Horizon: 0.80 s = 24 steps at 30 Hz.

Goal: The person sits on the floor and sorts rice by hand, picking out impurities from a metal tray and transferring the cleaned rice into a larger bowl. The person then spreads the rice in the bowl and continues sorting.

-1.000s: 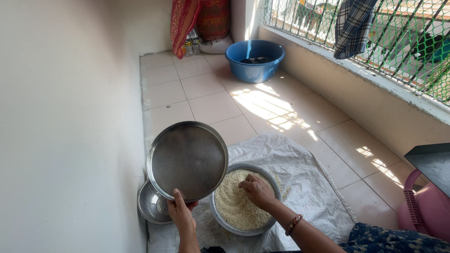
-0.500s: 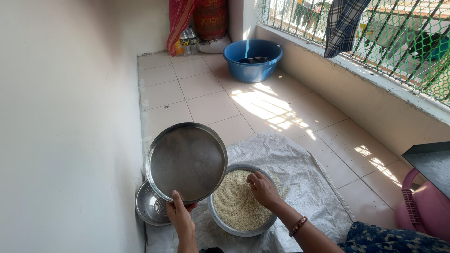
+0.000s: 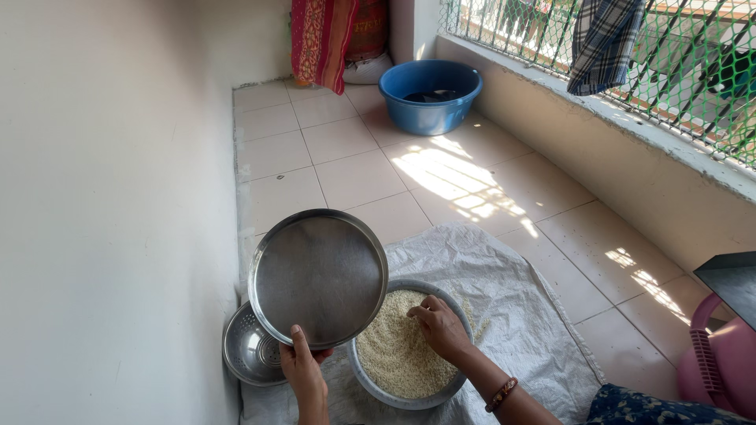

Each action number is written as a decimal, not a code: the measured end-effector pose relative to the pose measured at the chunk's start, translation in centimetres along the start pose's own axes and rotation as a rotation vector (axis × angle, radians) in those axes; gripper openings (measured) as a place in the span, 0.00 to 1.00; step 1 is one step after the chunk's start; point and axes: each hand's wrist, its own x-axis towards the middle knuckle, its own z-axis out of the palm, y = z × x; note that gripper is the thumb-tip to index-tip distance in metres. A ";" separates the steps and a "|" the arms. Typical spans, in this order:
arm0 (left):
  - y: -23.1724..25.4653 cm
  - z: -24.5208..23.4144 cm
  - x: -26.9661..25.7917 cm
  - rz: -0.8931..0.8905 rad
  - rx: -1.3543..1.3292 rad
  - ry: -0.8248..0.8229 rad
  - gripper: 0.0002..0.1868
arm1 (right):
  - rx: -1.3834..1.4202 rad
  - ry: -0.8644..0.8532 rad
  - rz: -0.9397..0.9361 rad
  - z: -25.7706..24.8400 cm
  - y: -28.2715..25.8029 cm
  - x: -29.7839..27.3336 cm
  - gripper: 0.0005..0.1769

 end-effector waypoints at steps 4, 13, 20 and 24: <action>0.0 0.0 -0.1 -0.002 -0.017 -0.001 0.29 | -0.006 -0.039 0.051 0.0 0.2 -0.1 0.09; -0.3 0.2 -0.3 0.016 0.004 -0.008 0.26 | 0.025 0.004 0.082 -1.1 0.6 -0.3 0.07; -1.1 -0.1 0.3 0.002 -0.022 -0.004 0.24 | 0.009 -0.004 0.074 -0.7 0.9 -0.3 0.07; -2.0 -0.3 0.8 -0.022 -0.012 0.020 0.25 | 0.030 0.022 0.103 -0.6 1.6 -0.4 0.07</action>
